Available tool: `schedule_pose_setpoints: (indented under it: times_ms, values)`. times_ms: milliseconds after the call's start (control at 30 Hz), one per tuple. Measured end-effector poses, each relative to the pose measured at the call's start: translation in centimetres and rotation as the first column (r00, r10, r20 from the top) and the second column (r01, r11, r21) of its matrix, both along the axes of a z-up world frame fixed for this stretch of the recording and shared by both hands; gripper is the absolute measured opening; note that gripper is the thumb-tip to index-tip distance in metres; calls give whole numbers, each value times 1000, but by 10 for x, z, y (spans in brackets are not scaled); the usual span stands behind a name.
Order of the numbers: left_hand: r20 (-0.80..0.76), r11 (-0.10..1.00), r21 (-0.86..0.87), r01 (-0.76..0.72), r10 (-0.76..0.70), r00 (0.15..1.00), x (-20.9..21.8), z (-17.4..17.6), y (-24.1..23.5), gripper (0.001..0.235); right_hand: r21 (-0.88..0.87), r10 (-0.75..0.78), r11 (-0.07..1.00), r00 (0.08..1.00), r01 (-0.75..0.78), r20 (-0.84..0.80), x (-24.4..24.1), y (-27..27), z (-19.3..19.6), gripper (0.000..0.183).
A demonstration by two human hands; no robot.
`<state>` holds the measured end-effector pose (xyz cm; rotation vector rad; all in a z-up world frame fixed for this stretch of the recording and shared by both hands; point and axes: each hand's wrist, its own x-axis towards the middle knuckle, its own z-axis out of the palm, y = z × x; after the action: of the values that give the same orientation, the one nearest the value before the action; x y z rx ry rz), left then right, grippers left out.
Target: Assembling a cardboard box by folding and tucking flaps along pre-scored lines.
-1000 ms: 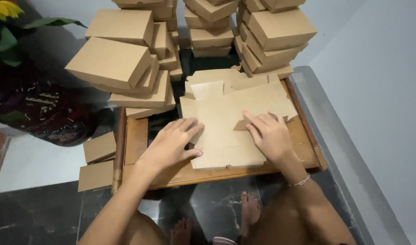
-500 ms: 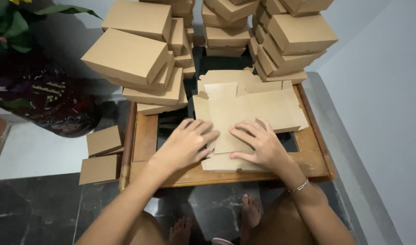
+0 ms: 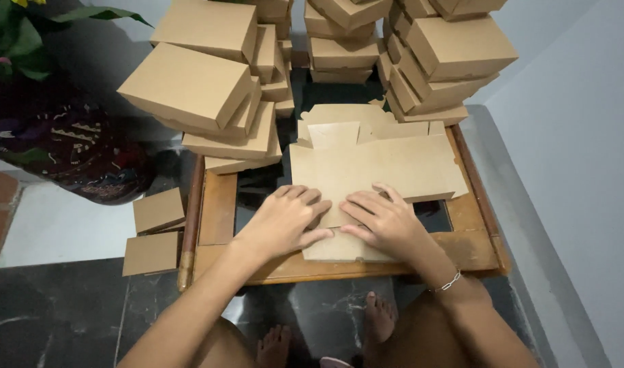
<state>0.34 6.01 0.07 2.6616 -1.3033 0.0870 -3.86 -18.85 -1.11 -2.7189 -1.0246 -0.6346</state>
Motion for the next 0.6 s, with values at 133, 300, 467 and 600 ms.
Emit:
schedule_pose_setpoints:
  times_ms: [133, 300, 467, 600]
  values:
    - [67, 1000, 5, 3, -4, 998, 0, -4, -7, 64, -30, -16, 999, 999, 17, 36, 3, -1, -8, 34]
    - [244, 1000, -14, -28, 30, 969, 1, -24, -19, 23, -23, -20, 1000, 1000, 20, 12, 4, 0, -12, 30]
    - [276, 999, -23, -45, 49, 960, -4, -18, -22, 18, -74, -18, 997, 1000, 18, 0, 1, 2, -5, 25]
    - [259, 997, -27, -74, 79, 963, -8, -6, -25, 18, -105, -33, 994, 999, 32, -13, -1, 1, 7, 25]
